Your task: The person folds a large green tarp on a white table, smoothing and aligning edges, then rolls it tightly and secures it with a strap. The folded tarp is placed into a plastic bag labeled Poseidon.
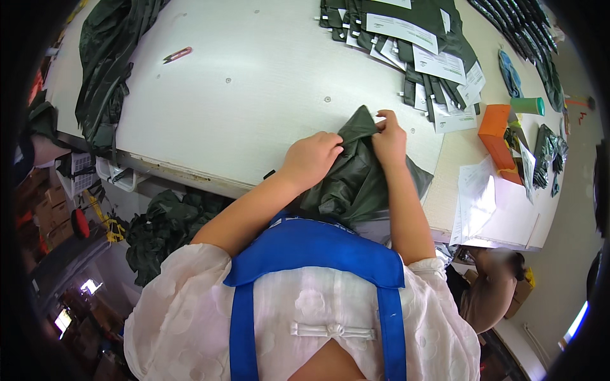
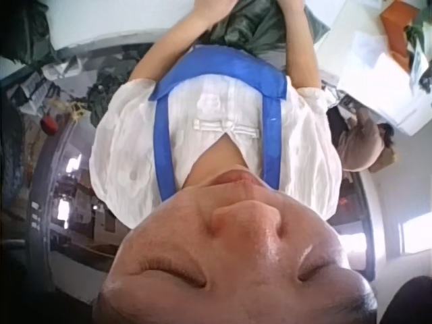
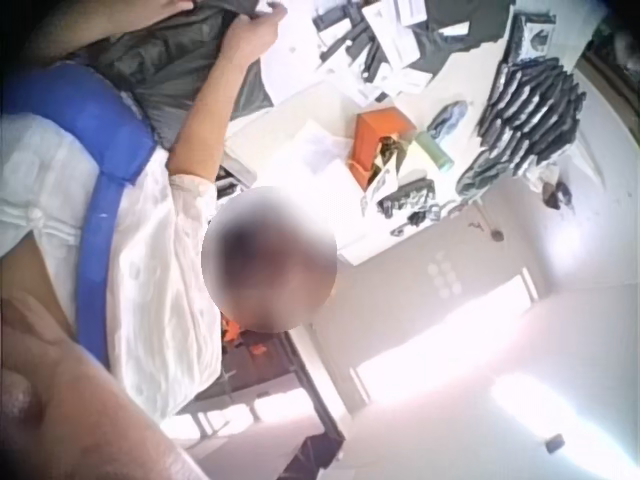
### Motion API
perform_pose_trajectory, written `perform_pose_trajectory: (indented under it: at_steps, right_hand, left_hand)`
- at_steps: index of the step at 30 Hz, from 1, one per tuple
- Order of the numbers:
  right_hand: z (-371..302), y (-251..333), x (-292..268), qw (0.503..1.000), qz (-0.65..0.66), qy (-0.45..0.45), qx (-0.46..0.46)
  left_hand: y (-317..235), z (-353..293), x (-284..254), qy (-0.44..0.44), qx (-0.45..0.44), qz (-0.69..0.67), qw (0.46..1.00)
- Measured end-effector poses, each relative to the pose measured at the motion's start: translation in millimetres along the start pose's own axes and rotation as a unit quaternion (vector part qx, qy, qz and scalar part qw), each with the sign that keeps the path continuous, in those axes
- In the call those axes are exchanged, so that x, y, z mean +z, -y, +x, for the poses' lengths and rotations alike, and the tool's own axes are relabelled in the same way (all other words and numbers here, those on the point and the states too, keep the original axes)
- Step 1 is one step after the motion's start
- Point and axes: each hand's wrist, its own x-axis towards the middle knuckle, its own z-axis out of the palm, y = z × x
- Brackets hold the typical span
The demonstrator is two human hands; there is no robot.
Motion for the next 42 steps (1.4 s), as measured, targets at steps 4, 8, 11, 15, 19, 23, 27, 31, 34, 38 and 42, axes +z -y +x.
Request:
perform_pose_trajectory:
  at_steps: [4,8,11,15,19,23,27,31,34,38,42]
  right_hand:
    - [-16,3,-15,0.995,0.037,0.027,-0.090]
    - [-39,27,-26,0.991,0.020,0.009,-0.129]
    - [-56,36,-26,0.990,0.017,0.003,-0.141]
    - [-74,38,-24,0.987,0.011,-0.007,-0.159]
    - [-88,42,-23,0.984,0.011,-0.007,-0.175]
    - [-105,48,-19,0.978,0.003,-0.003,-0.207]
    - [-124,52,-13,0.976,0.001,0.008,-0.220]
    - [-137,60,-15,0.975,-0.005,-0.011,-0.220]
    - [-150,57,-14,0.977,-0.003,-0.041,-0.209]
    - [-170,67,-4,0.969,-0.072,0.001,-0.237]
    - [-173,86,21,0.961,-0.176,0.016,-0.210]
  left_hand:
    - [-31,0,-43,0.139,-0.265,-0.508,0.808]
    - [-65,10,-71,0.199,-0.261,-0.705,0.629]
    - [-76,12,-81,0.202,-0.216,-0.649,0.701]
    - [-83,11,-85,0.185,-0.173,-0.603,0.756]
    - [-89,8,-88,0.175,-0.143,-0.572,0.788]
    - [-94,0,-89,0.151,-0.113,-0.548,0.815]
    - [-99,-8,-93,0.134,-0.108,-0.540,0.824]
    - [-82,-26,-95,0.119,-0.175,-0.527,0.823]
    - [-23,-49,-73,0.018,-0.327,-0.394,0.859]
    - [32,-92,-43,0.145,-0.414,-0.344,0.830]
    - [34,-85,-15,0.163,-0.443,-0.443,0.762]
